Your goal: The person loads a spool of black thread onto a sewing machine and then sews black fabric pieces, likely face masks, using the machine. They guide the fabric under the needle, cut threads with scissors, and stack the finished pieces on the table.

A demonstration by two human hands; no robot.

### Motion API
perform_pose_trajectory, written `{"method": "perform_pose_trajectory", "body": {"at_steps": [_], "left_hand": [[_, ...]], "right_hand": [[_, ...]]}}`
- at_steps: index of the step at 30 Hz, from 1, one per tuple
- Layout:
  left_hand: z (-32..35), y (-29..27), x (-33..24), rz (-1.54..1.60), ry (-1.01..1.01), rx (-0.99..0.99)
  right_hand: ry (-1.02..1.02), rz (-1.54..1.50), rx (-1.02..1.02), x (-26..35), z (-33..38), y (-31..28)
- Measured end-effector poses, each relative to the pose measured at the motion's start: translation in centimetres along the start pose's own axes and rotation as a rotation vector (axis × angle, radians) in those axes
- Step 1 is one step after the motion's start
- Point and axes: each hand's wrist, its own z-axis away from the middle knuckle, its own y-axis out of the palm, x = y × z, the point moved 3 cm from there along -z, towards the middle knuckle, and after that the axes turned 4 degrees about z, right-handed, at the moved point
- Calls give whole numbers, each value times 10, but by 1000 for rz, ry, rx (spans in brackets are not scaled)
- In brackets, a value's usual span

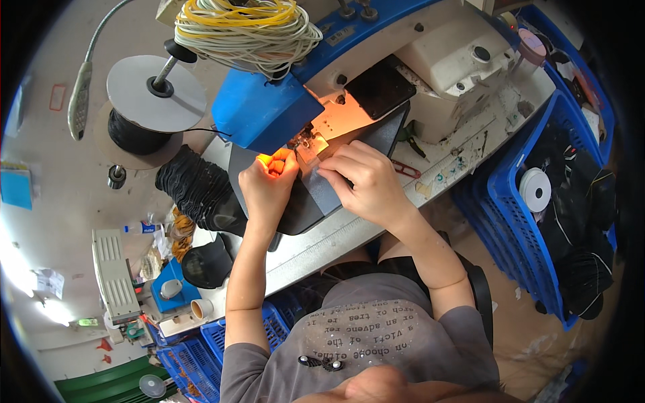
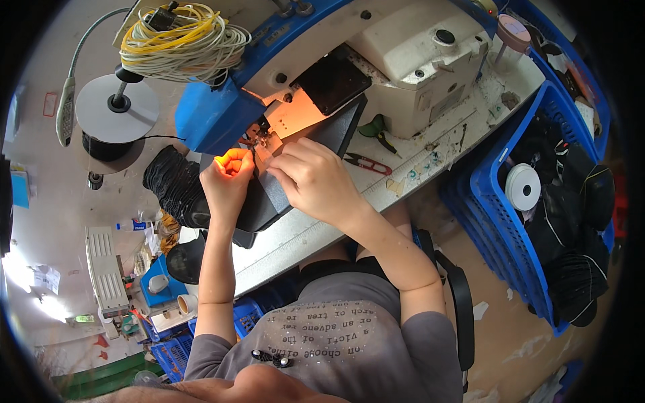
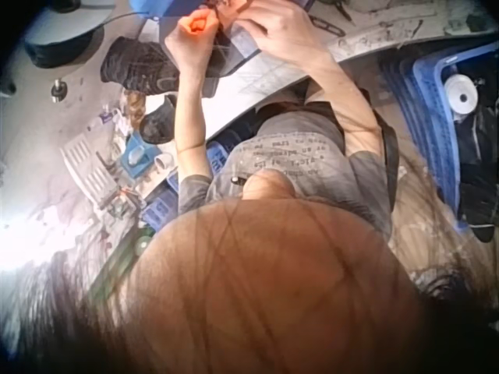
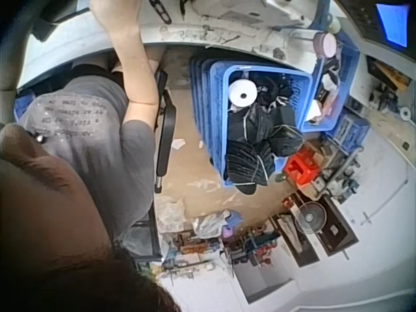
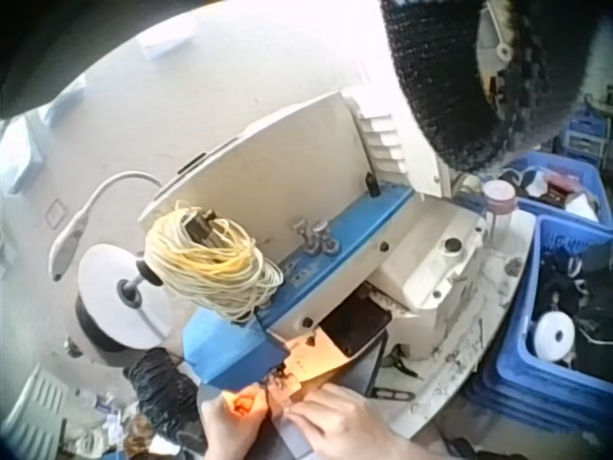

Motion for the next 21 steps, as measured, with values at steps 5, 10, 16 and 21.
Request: {"method": "perform_pose_trajectory", "body": {"at_steps": [5,10,16,21], "left_hand": [[-2,0,2,-33,-43,20],[-1,0,-1,-6,-6,-1],[0,0,-2,29,-19,1],[-1,1,4,-5,-4,-7]], "right_hand": [[4,12,13,0,0,0],[29,33,63,0,1,0],[10,26,30,0,1,0],[-2,28,21,-1,0,1]]}}
